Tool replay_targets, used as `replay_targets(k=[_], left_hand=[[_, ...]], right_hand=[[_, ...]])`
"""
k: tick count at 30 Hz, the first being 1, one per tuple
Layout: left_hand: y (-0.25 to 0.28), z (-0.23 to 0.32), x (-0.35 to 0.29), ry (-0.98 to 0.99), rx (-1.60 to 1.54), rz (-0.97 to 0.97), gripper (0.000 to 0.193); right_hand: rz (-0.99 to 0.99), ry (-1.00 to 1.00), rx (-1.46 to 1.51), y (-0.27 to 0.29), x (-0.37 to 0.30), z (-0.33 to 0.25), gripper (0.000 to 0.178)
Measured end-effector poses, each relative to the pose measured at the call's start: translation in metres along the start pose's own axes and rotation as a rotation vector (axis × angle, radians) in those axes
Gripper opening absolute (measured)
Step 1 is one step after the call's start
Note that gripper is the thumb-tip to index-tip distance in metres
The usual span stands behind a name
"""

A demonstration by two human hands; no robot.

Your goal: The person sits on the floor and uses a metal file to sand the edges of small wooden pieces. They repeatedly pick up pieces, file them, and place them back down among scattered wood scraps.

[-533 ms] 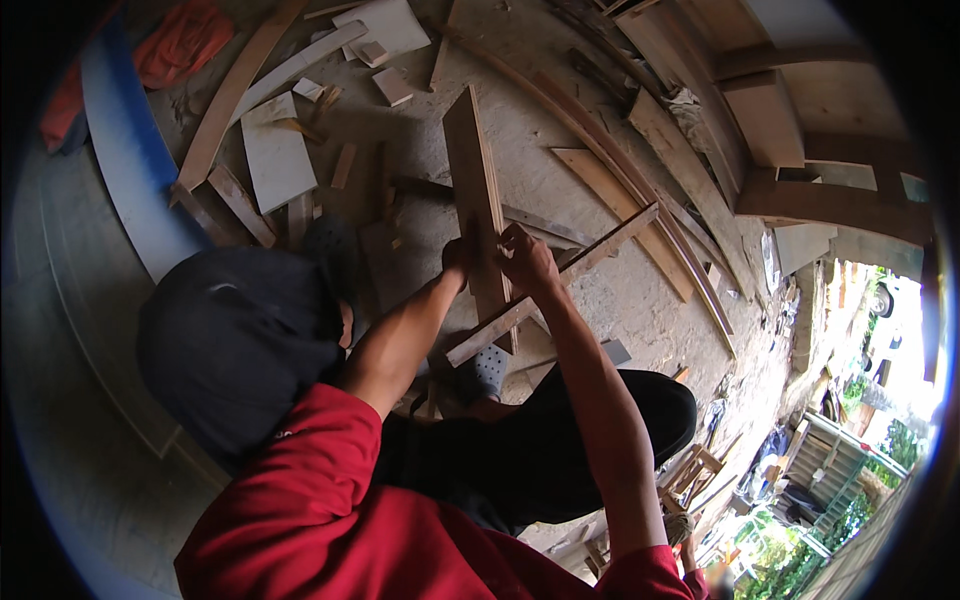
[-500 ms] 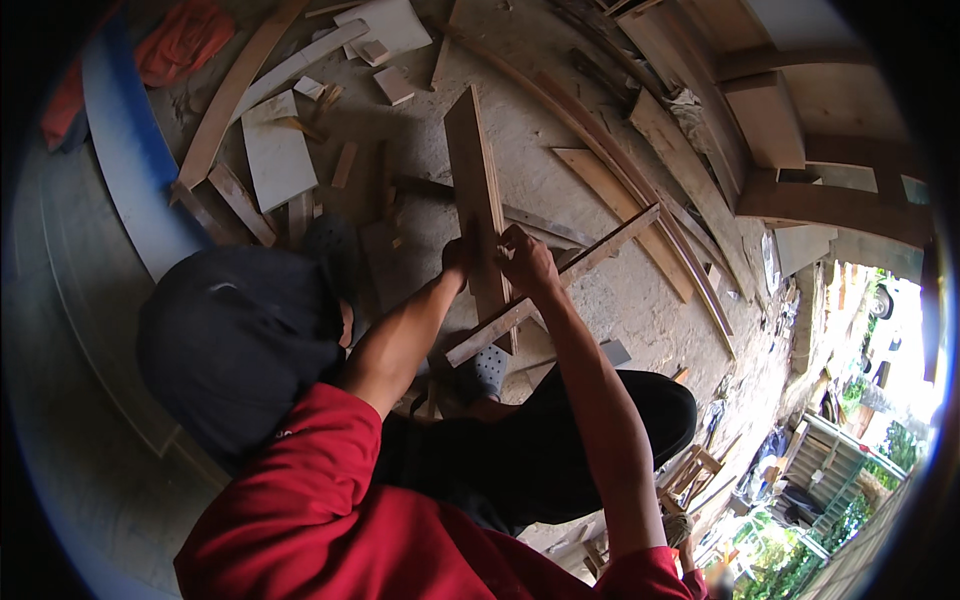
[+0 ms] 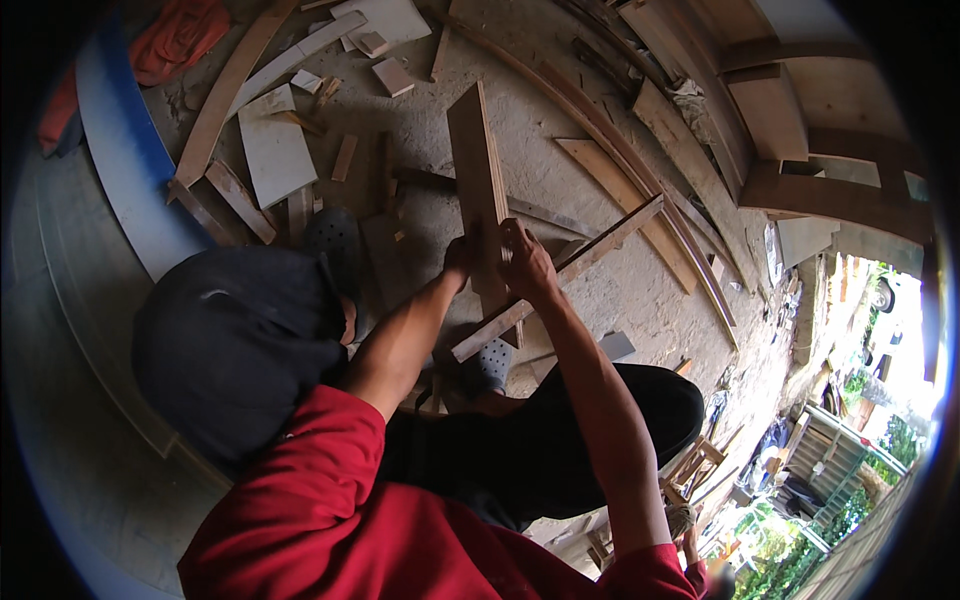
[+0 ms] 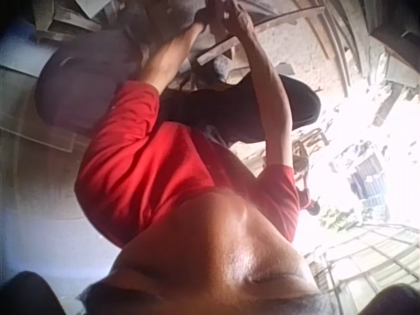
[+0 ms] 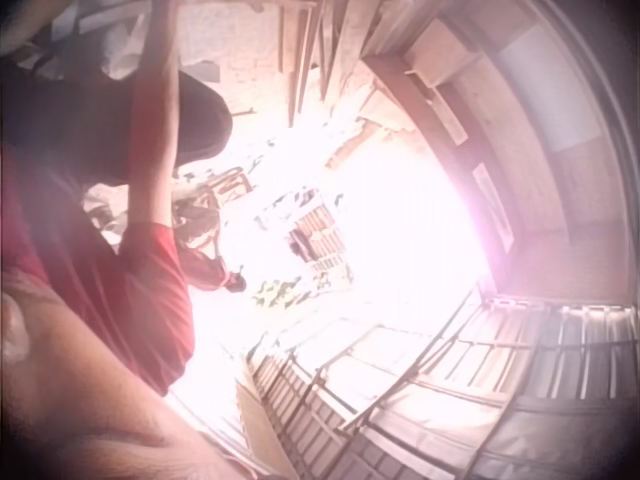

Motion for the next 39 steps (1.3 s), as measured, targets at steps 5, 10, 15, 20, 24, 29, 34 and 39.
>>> replay_targets(k=[5,10,15,20,24,29,34,39], left_hand=[[-0.002,0.004,-0.004,-0.002,0.120,-0.026,0.089],[-0.005,0.005,-0.005,-0.017,0.110,-0.029,0.090],[-0.023,0.002,-0.019,0.029,-0.056,-0.232,0.079],[-0.042,-0.001,-0.031,0.124,-0.235,-0.435,0.076],[-0.041,0.004,-0.036,0.109,-0.269,-0.438,0.077],[-0.040,0.009,-0.042,0.105,-0.271,-0.434,0.079],[-0.039,0.011,-0.048,0.106,-0.258,-0.431,0.081],[-0.038,0.011,-0.055,0.115,-0.220,-0.417,0.083]], right_hand=[[-0.060,-0.046,-0.037,0.002,-0.004,-0.005,0.081],[-0.116,-0.103,-0.079,-0.002,-0.006,-0.004,0.084],[-0.104,-0.134,-0.109,0.009,0.000,-0.003,0.083],[-0.170,-0.027,0.110,0.008,-0.008,0.016,0.082],[-0.203,-0.010,0.145,-0.001,-0.014,0.018,0.082],[-0.230,-0.057,0.160,0.002,-0.020,0.014,0.085],[-0.211,-0.081,0.112,0.004,-0.021,0.009,0.082],[-0.155,-0.082,-0.019,0.005,-0.015,0.007,0.081]])
Point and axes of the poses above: each hand's wrist, its own x-axis towards the middle knuckle, its own y-axis out of the back of the hand, z = x × y, the point moved 7 cm from there along x, towards the middle knuckle, and after that the axes turned 2 degrees about y, right-handed, at the moved point
